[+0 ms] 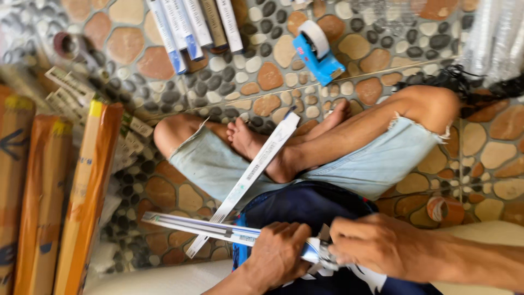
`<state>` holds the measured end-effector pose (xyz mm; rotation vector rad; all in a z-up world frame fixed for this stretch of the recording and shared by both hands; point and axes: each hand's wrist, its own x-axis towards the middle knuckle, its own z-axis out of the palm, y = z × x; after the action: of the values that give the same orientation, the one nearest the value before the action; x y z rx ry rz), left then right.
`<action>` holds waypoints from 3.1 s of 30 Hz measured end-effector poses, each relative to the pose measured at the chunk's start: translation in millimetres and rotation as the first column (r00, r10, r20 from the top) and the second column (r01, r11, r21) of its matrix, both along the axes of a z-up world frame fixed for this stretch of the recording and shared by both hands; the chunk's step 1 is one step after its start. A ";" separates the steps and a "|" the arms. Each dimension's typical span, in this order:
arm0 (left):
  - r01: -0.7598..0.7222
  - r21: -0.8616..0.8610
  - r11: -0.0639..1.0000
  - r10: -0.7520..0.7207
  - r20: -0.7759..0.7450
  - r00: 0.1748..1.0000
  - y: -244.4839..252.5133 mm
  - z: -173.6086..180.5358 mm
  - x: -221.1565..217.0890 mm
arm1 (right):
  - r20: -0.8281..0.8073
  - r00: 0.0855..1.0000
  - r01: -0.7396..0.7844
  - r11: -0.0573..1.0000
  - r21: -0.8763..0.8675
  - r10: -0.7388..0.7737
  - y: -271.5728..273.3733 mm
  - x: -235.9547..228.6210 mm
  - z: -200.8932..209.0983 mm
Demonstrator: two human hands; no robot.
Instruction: The person wraps long, thin items in bubble wrap and secures them with black zip ties. They then place the wrapped items into long cardboard boxes and seal the boxes with tape. The person repeats this process for multiple items.
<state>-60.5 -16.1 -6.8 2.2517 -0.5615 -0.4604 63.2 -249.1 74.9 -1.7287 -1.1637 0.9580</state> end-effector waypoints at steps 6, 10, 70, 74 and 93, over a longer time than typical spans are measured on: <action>0.006 -0.025 1.000 -0.004 0.046 0.999 -3.0 -0.5 -16.8 | 0.104 0.981 -0.168 0.984 0.059 0.161 -6.9 -28.2 -12.8; 0.030 -0.016 0.999 -0.031 -0.004 1.000 -6.4 -3.8 -17.2 | 0.220 0.967 -0.146 0.988 0.059 0.130 2.6 -33.7 -23.2; -0.040 0.026 0.999 0.040 -0.011 0.999 38.3 9.6 36.8 | 0.327 0.936 0.082 0.984 0.160 -0.131 43.6 11.6 6.0; -0.052 0.007 0.999 0.052 0.003 0.999 27.0 6.1 21.2 | 0.399 0.915 0.006 0.992 0.125 -0.055 31.5 -11.2 2.9; 0.077 -0.029 0.997 -0.078 -0.048 0.996 -5.6 -10.7 -18.0 | 0.370 0.926 0.049 0.995 0.081 -0.076 16.7 -62.9 -15.4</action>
<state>-78.5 -21.7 -17.6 2.1928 -0.6276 -0.5424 0.3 -232.4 59.4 -1.9307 -1.3537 0.5529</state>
